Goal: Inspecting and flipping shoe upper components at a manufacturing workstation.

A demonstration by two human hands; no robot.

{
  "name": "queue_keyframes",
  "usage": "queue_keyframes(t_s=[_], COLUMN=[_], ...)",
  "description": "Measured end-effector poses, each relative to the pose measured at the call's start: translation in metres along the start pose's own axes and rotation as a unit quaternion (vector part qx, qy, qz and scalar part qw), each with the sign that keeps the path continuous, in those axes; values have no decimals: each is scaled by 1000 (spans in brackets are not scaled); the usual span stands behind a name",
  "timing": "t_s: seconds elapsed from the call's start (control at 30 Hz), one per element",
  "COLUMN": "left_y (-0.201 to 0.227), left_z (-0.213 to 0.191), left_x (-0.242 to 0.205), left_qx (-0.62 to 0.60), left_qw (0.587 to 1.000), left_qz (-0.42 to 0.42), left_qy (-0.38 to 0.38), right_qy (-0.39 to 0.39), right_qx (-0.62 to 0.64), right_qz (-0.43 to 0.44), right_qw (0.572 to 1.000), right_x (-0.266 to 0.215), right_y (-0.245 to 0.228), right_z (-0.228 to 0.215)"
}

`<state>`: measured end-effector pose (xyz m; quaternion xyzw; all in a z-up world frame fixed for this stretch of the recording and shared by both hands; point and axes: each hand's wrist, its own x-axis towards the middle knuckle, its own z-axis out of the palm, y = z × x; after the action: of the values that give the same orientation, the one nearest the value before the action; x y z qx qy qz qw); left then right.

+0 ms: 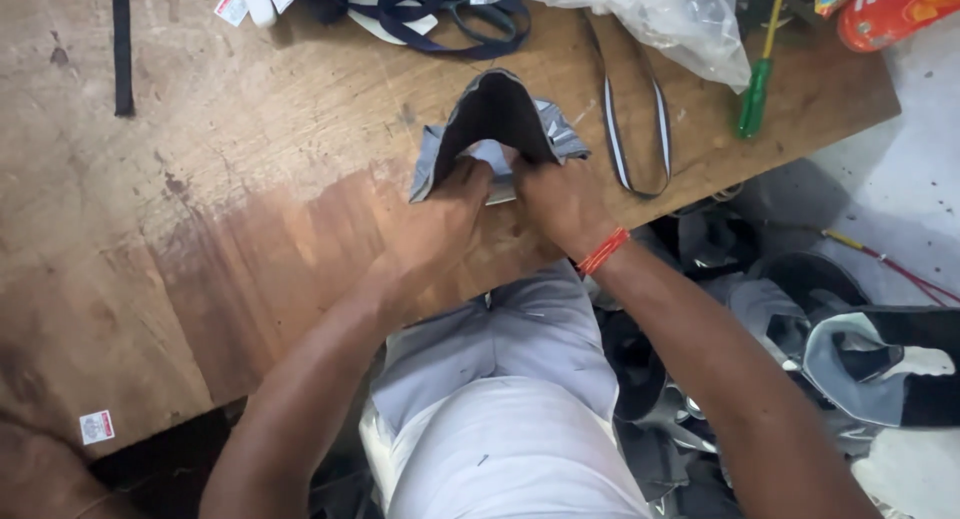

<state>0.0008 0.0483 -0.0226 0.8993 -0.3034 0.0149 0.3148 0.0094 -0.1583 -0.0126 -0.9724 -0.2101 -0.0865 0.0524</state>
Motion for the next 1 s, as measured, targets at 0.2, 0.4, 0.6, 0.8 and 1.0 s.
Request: queue_keyframes(t_s=[0.2, 0.4, 0.6, 0.8, 1.0], left_y=[8, 1, 39, 11, -11], left_z=[12, 48, 6, 52, 33], left_x=[34, 58, 70, 78, 67], left_qx=[-44, -9, 165, 47, -20], left_qw=[993, 989, 955, 973, 989], left_qz=[23, -115, 48, -79, -46], left_qy=[109, 87, 242, 212, 139], right_qy=[25, 81, 137, 94, 46], right_qx=[108, 183, 207, 179, 97], right_qz=[49, 113, 127, 142, 69], right_qw=[993, 973, 960, 969, 992], right_x=[-6, -20, -31, -24, -15], right_y=[0, -10, -3, 0, 12], right_z=[-9, -13, -7, -13, -5])
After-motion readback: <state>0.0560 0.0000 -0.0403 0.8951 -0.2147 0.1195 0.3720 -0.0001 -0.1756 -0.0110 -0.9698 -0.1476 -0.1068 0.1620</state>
